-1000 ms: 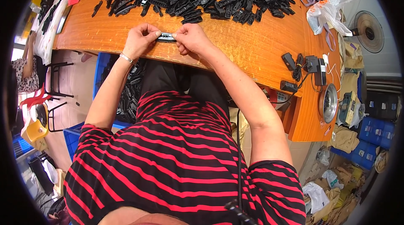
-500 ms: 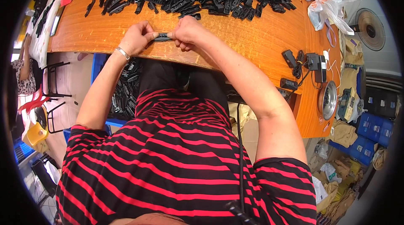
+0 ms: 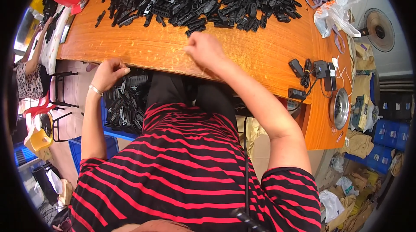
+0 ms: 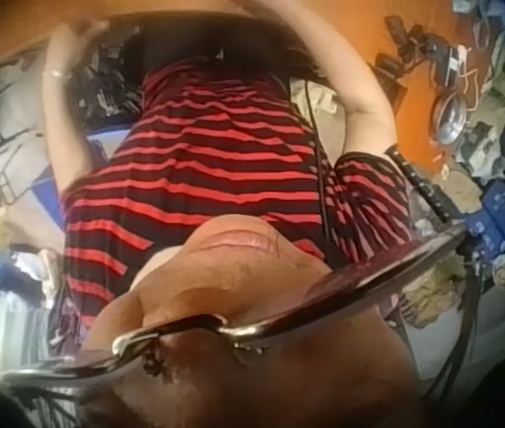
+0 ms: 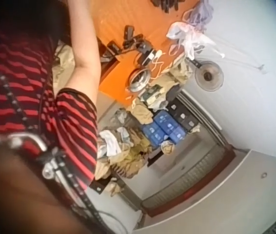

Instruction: Assembling small black plastic components by hand at a wooden workbench.

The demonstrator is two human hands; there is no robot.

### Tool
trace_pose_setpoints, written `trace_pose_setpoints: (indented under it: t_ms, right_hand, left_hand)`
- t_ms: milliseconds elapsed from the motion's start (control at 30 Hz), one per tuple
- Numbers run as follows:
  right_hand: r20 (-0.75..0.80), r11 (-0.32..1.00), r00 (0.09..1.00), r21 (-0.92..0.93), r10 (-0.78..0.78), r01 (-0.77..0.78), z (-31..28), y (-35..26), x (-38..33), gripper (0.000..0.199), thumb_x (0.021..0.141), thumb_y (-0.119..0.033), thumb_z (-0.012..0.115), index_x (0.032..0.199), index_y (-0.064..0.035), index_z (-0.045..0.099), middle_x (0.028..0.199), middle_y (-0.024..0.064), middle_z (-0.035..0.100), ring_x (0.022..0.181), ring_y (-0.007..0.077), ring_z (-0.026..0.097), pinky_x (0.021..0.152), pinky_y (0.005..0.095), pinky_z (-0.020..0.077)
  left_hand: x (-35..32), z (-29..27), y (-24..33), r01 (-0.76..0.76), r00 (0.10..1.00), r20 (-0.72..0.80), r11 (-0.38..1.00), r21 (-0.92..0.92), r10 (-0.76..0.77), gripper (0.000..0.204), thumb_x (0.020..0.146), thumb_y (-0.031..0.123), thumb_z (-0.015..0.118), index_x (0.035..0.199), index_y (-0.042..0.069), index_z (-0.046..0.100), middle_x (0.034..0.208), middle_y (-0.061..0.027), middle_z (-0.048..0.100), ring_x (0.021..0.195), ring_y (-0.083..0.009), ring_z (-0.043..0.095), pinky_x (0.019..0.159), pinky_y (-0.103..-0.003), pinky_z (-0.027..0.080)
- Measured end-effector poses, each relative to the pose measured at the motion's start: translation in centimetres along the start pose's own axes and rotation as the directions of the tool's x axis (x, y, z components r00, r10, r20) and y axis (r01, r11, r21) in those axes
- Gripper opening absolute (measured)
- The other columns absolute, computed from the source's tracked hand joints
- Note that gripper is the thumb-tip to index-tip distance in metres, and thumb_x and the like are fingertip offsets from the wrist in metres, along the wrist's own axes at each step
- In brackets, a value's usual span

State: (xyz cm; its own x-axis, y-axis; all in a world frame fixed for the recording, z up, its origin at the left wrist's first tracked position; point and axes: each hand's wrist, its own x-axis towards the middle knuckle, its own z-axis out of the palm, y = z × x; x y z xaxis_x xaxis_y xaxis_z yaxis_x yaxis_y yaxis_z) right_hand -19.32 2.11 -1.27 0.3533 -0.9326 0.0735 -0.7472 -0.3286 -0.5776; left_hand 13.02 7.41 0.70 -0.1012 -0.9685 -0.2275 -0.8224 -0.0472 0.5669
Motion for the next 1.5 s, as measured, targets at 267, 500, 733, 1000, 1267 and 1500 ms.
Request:
trace_pose_setpoints:
  t_ms: [267,500,733,1000,1267,1500]
  right_hand:
    - [-0.195,0.923,0.957,-0.361,-0.216,0.135,-0.2,3.0,2.1,0.017,0.075,-0.011,0.068,0.090,-0.0092,0.060,0.095,0.0103,0.055,0.075,0.0347,0.061,0.066,0.0447,0.0497]
    - [-0.117,0.910,0.950,-0.343,-0.289,0.235,2.1,-0.2,0.2,0.016,0.074,-0.015,0.069,0.083,-0.0079,0.058,0.091,0.0113,0.053,0.070,0.0331,0.061,0.061,0.0428,0.0507]
    - [-0.084,0.925,0.941,-0.230,-0.329,0.302,3.8,-2.3,0.1,0.018,0.076,-0.020,0.069,0.081,-0.0085,0.057,0.084,0.0105,0.054,0.069,0.0320,0.061,0.059,0.0419,0.0503]
    - [-0.351,0.971,0.926,0.138,-0.136,0.195,3.0,-3.3,1.2,0.035,0.082,-0.020,0.065,0.113,-0.0042,0.057,0.094,0.0137,0.064,0.077,0.0298,0.063,0.066,0.0377,0.0506]
    - [-0.094,0.859,0.995,0.506,-0.031,0.074,1.9,-2.5,1.8,0.020,0.091,-0.015,0.057,0.105,-0.0022,0.065,0.073,0.0033,0.064,0.050,0.0067,0.054,0.047,0.0226,0.0448]
    - [0.166,0.760,0.976,0.613,0.144,-0.216,0.7,-2.3,1.2,0.017,0.092,-0.016,0.058,0.091,0.0006,0.058,0.062,0.0023,0.057,0.046,0.0072,0.052,0.042,0.0220,0.0412]
  left_hand:
    - [8.1,2.5,5.2,-0.382,0.717,-0.513,0.881,0.277,0.472,0.025,0.076,0.012,0.068,0.101,0.013,0.063,0.103,-0.0097,0.057,0.100,-0.0298,0.054,0.084,-0.037,0.047]
    - [14.0,3.6,6.2,-0.414,0.714,-0.389,0.799,0.436,0.583,0.032,0.071,0.004,0.068,0.103,0.008,0.062,0.106,-0.0091,0.056,0.101,-0.0306,0.052,0.089,-0.037,0.045]
    - [13.5,3.5,6.7,-0.350,0.796,-0.381,0.871,0.345,0.471,0.018,0.072,0.009,0.070,0.085,0.007,0.058,0.088,-0.0094,0.059,0.089,-0.0302,0.057,0.075,-0.039,0.048]
    - [9.3,6.4,6.4,-0.183,0.975,-0.221,0.593,-0.785,0.009,0.020,0.081,0.018,0.072,0.085,0.002,0.060,0.073,-0.0012,0.062,0.060,-0.0091,0.057,0.055,-0.023,0.045]
    - [5.4,6.3,8.1,0.127,0.991,0.126,0.444,-0.887,-0.032,0.024,0.090,0.026,0.063,0.097,0.003,0.062,0.079,-0.0014,0.064,0.069,-0.0069,0.059,0.056,-0.018,0.046]
    - [5.6,6.3,7.6,0.011,1.000,0.019,0.495,-0.869,0.011,0.021,0.082,0.013,0.072,0.095,0.001,0.061,0.074,-0.0002,0.061,0.061,-0.0063,0.054,0.055,-0.018,0.044]
